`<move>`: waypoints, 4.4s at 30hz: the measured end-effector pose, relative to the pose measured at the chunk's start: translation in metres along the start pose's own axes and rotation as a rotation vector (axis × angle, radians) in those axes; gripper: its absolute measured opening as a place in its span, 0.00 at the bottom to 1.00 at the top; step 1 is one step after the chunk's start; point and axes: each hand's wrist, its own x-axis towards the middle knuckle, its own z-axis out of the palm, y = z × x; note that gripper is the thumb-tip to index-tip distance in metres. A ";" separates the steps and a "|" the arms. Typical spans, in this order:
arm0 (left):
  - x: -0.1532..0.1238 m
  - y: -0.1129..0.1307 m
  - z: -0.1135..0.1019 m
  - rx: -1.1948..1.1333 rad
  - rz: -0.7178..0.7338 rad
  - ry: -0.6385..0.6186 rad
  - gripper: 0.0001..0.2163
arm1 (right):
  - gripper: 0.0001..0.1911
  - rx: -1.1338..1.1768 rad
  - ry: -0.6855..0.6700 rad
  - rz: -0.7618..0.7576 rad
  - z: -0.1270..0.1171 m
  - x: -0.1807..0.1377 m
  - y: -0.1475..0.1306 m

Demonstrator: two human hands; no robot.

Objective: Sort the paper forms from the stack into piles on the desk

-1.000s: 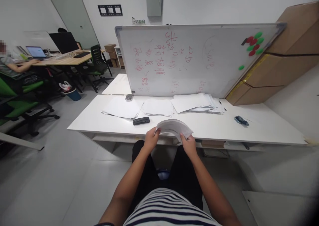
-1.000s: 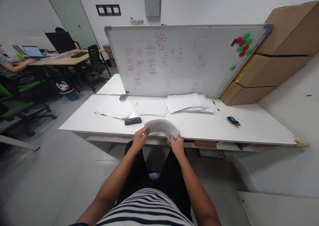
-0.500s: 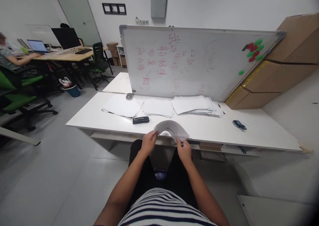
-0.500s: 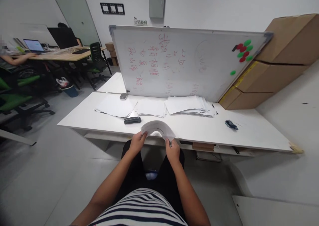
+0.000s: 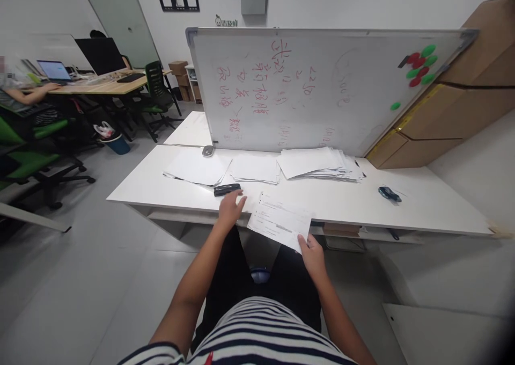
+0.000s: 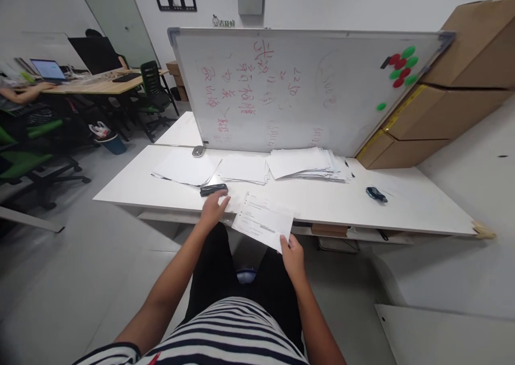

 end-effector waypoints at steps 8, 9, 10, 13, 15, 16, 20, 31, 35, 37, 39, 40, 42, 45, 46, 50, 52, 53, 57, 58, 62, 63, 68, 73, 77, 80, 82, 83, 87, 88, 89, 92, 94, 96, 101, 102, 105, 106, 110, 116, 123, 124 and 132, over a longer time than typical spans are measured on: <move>0.049 -0.059 0.002 0.473 0.050 -0.050 0.19 | 0.28 0.322 0.024 0.187 0.001 -0.014 0.012; 0.049 -0.064 0.004 0.470 0.090 -0.062 0.17 | 0.27 0.342 0.027 0.190 0.002 -0.014 0.012; 0.049 -0.068 0.004 0.460 0.136 -0.069 0.16 | 0.27 0.357 0.030 0.193 0.003 -0.014 0.011; 0.044 -0.070 0.002 0.405 0.230 -0.099 0.16 | 0.26 0.390 0.025 0.191 0.007 -0.011 0.005; 0.040 -0.067 0.000 0.370 0.233 -0.114 0.16 | 0.26 0.402 0.011 0.176 0.011 -0.008 -0.001; 0.038 -0.065 -0.001 0.358 0.227 -0.119 0.15 | 0.26 0.405 0.001 0.164 0.013 -0.006 -0.004; 0.031 -0.056 -0.002 0.341 0.212 -0.150 0.15 | 0.28 0.388 -0.030 0.136 0.024 -0.001 -0.015; 0.019 -0.035 0.002 0.289 0.205 -0.252 0.16 | 0.31 0.369 -0.179 0.133 0.042 0.005 -0.014; 0.015 -0.028 -0.006 0.211 0.181 -0.312 0.21 | 0.30 0.377 -0.201 0.141 0.040 0.003 -0.014; 0.015 -0.020 -0.013 0.156 0.134 -0.320 0.28 | 0.29 0.378 -0.211 0.147 0.039 0.001 -0.014; 0.021 -0.010 -0.019 0.103 0.097 -0.287 0.30 | 0.28 0.375 -0.218 0.153 0.037 0.000 -0.013; 0.025 -0.004 -0.021 0.085 0.081 -0.258 0.29 | 0.27 0.373 -0.218 0.158 0.037 0.000 -0.013; 0.037 0.008 -0.020 0.071 0.046 -0.199 0.25 | 0.27 0.370 -0.216 0.172 0.036 0.000 -0.012; 0.059 0.018 -0.009 0.090 0.011 -0.212 0.24 | 0.27 0.368 -0.218 0.185 0.037 0.001 -0.010; 0.066 0.019 -0.003 0.101 0.003 -0.246 0.25 | 0.27 0.370 -0.218 0.186 0.037 0.001 -0.009; 0.077 0.013 0.025 0.201 -0.058 -0.336 0.28 | 0.27 0.377 -0.222 0.198 0.039 0.001 -0.004; 0.074 0.011 0.035 0.279 -0.051 -0.294 0.29 | 0.27 0.367 -0.217 0.200 0.040 0.000 -0.001; 0.072 0.010 0.039 0.315 -0.034 -0.256 0.29 | 0.27 0.359 -0.212 0.198 0.040 0.000 -0.001; 0.065 0.012 0.044 0.409 -0.009 -0.147 0.29 | 0.26 0.332 -0.201 0.198 0.042 0.000 0.002; 0.065 0.013 0.045 0.420 -0.013 -0.153 0.29 | 0.26 0.336 -0.201 0.202 0.042 0.000 0.002; 0.067 0.013 0.047 0.441 0.000 -0.185 0.28 | 0.26 0.344 -0.213 0.225 0.043 -0.001 0.001; 0.067 0.013 0.047 0.454 0.002 -0.186 0.28 | 0.26 0.344 -0.222 0.247 0.043 -0.002 0.001; 0.068 0.008 0.050 0.513 -0.010 -0.189 0.28 | 0.25 0.449 -0.303 0.431 0.041 -0.010 0.004; 0.074 0.002 0.054 0.530 -0.024 -0.311 0.33 | 0.23 0.464 -0.259 0.477 0.039 -0.013 0.018; 0.080 -0.003 0.058 0.521 -0.074 -0.440 0.34 | 0.23 0.450 -0.188 0.461 0.039 -0.008 0.024; 0.082 -0.005 0.059 0.510 -0.083 -0.456 0.35 | 0.23 0.456 -0.212 0.425 0.039 -0.003 0.021; 0.081 -0.004 0.059 0.508 -0.081 -0.450 0.35 | 0.23 0.457 -0.240 0.411 0.039 -0.001 0.018; 0.081 -0.004 0.059 0.508 -0.080 -0.448 0.35 | 0.23 0.456 -0.252 0.410 0.040 -0.001 0.017; 0.080 0.000 0.056 0.512 -0.085 -0.454 0.35 | 0.24 0.431 -0.277 0.429 0.042 -0.003 0.017; 0.080 0.000 0.055 0.514 -0.085 -0.456 0.35 | 0.24 0.421 -0.277 0.431 0.042 -0.003 0.018; 0.080 0.001 0.055 0.517 -0.084 -0.457 0.35 | 0.25 0.411 -0.277 0.430 0.043 -0.004 0.018; 0.080 0.001 0.055 0.542 -0.080 -0.464 0.35 | 0.26 0.386 -0.282 0.415 0.043 -0.006 0.018; 0.081 0.000 0.056 0.557 -0.080 -0.467 0.34 | 0.25 0.372 -0.289 0.405 0.043 -0.007 0.017; 0.081 -0.001 0.056 0.558 -0.082 -0.466 0.34 | 0.25 0.362 -0.291 0.396 0.042 -0.007 0.016; 0.081 -0.002 0.053 0.501 -0.099 -0.435 0.33 | 0.25 0.355 -0.285 0.378 0.042 -0.009 0.014; 0.082 -0.002 0.051 0.479 -0.105 -0.428 0.33 | 0.24 0.354 -0.283 0.373 0.042 -0.009 0.013; 0.083 -0.002 0.047 0.395 -0.125 -0.404 0.32 | 0.24 0.359 -0.281 0.355 0.042 -0.012 0.009; 0.083 -0.002 0.045 0.363 -0.127 -0.390 0.32 | 0.24 0.362 -0.281 0.349 0.042 -0.013 0.007; 0.082 0.001 0.039 0.202 -0.094 -0.270 0.28 | 0.24 0.370 -0.282 0.322 0.042 -0.016 0.000; 0.063 0.005 0.017 -0.076 0.065 -0.015 0.23 | 0.25 0.369 -0.269 0.299 0.040 -0.014 -0.001; 0.040 -0.038 0.005 0.346 0.409 -0.194 0.22 | 0.25 0.347 -0.243 0.257 0.040 -0.010 0.006; 0.039 -0.046 0.008 0.375 0.419 -0.211 0.23 | 0.25 0.335 -0.238 0.245 0.039 -0.010 0.006; 0.040 -0.060 0.030 0.439 0.264 -0.013 0.19 | 0.23 0.152 -0.105 0.040 0.012 0.003 0.007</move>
